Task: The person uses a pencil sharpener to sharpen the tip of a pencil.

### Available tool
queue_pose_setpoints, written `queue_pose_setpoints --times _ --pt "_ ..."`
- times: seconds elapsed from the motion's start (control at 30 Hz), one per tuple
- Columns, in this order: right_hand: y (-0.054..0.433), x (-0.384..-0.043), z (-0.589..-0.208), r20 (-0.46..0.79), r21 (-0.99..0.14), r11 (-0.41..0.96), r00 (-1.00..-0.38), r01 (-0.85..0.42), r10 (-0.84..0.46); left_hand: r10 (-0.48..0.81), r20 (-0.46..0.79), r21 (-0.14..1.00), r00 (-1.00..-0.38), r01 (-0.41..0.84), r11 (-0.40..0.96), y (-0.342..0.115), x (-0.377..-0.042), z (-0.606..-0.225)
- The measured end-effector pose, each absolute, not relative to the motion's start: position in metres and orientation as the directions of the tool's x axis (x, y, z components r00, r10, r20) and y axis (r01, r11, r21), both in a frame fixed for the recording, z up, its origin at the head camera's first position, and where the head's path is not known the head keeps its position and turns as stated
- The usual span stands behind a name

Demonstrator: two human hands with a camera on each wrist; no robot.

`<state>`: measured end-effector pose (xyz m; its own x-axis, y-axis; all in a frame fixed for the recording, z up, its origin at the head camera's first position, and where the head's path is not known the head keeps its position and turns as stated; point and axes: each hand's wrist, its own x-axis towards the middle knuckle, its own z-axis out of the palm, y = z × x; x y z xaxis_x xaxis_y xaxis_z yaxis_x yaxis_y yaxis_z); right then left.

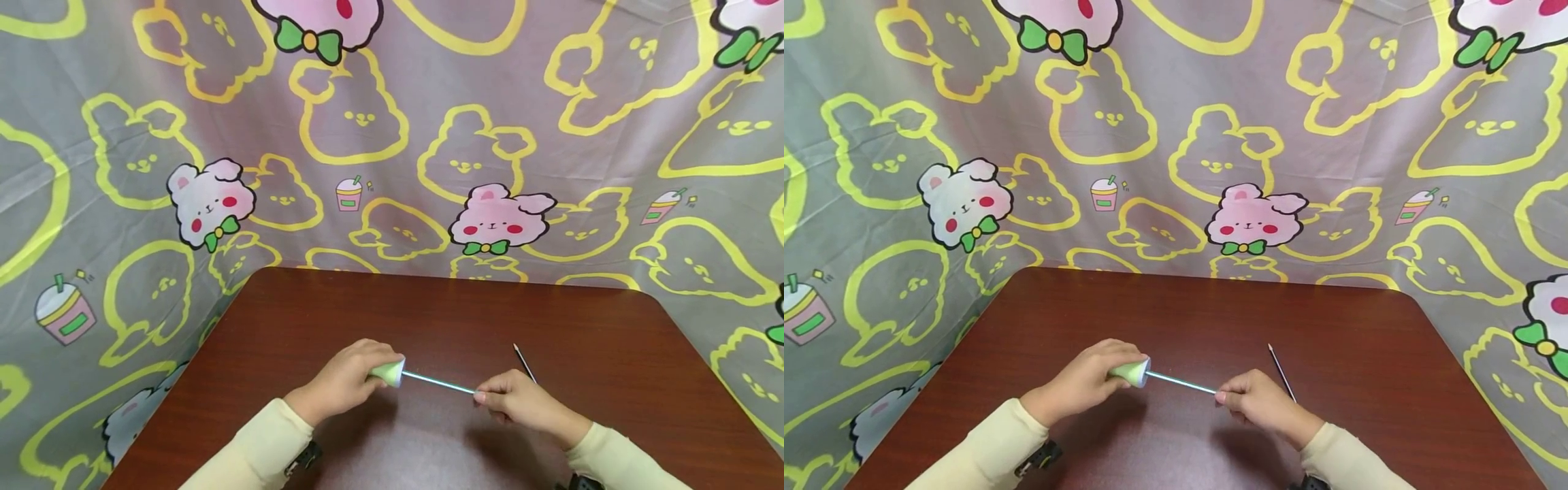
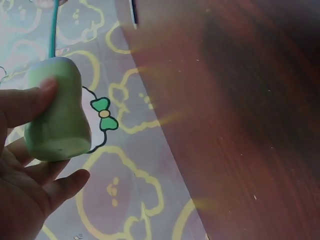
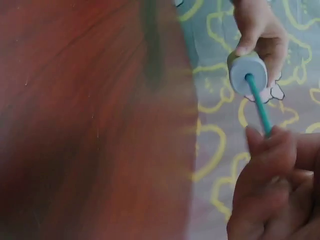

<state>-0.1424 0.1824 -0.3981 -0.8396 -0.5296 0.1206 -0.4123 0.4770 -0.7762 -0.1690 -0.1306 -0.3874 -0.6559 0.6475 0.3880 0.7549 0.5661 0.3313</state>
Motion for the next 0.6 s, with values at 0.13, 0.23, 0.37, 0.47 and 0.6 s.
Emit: queue_pose_setpoints --times 0.13,0.23,0.37,0.47,0.6 --pt "0.182 -0.143 -0.399 0.329 -0.546 0.597 -0.806 -0.588 -0.493 0.615 0.349 0.408 -0.707 0.705 0.58 -0.13 -0.17 -0.388" --pt "0.179 -0.148 -0.403 0.67 -0.101 0.664 -0.544 -0.741 -0.505 0.569 0.296 0.522 -0.767 0.629 0.576 -0.13 -0.171 -0.388" --pt "0.175 -0.154 -0.406 0.825 0.183 0.639 -0.237 -0.747 -0.513 0.53 0.251 0.622 -0.81 0.555 0.553 -0.129 -0.172 -0.387" --pt "0.174 -0.153 -0.407 0.811 0.088 0.63 -0.312 -0.771 -0.495 0.553 0.298 0.56 -0.778 0.612 0.559 -0.128 -0.172 -0.387" --pt "0.178 -0.149 -0.402 0.474 -0.489 0.57 -0.749 -0.661 -0.462 0.633 0.444 0.298 -0.633 0.771 0.562 -0.125 -0.171 -0.388"
